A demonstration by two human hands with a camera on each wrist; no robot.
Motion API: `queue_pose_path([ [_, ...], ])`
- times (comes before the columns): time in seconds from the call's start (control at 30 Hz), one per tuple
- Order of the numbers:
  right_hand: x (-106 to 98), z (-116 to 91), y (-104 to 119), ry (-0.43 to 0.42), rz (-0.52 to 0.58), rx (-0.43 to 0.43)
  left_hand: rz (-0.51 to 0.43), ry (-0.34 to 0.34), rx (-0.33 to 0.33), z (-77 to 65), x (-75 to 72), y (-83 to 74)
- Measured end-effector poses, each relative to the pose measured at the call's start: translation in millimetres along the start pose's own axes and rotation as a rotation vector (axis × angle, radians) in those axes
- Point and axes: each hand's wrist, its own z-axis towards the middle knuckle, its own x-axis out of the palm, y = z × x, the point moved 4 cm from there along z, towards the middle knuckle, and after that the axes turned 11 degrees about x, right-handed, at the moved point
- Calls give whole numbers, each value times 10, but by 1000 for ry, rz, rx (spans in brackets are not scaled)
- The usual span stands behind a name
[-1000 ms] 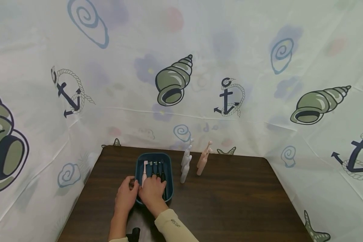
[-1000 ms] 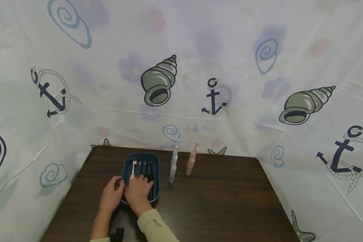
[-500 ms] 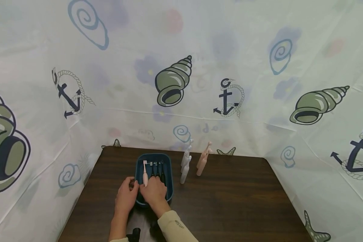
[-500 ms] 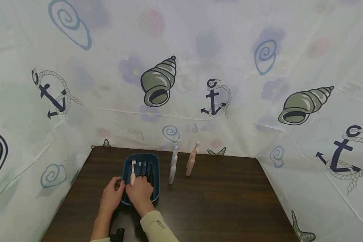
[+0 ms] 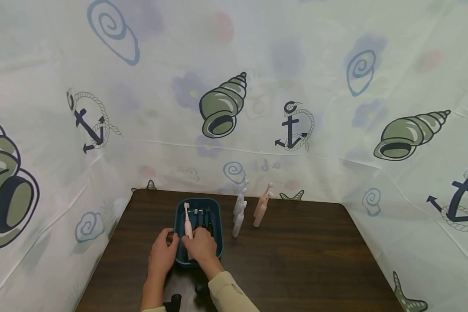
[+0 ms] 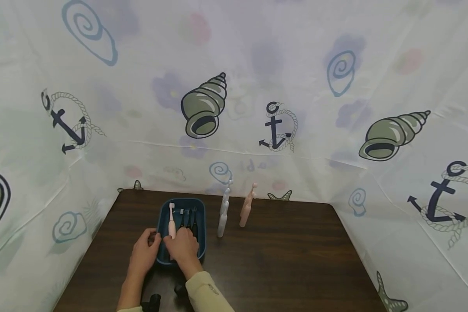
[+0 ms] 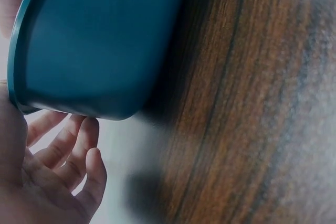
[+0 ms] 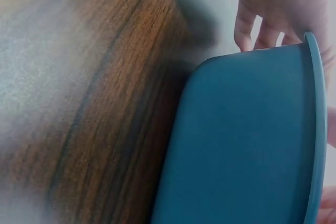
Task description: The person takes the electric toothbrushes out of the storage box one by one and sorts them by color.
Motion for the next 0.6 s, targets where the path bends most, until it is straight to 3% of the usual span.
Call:
queue_pose_path([
  [0.3,-62,-15,-28,-24,95,-1,-29,-6,16,53,20,26],
  [0.6,-133,-43,-67,-5,179,-33,1,-25,31,58,28,29],
])
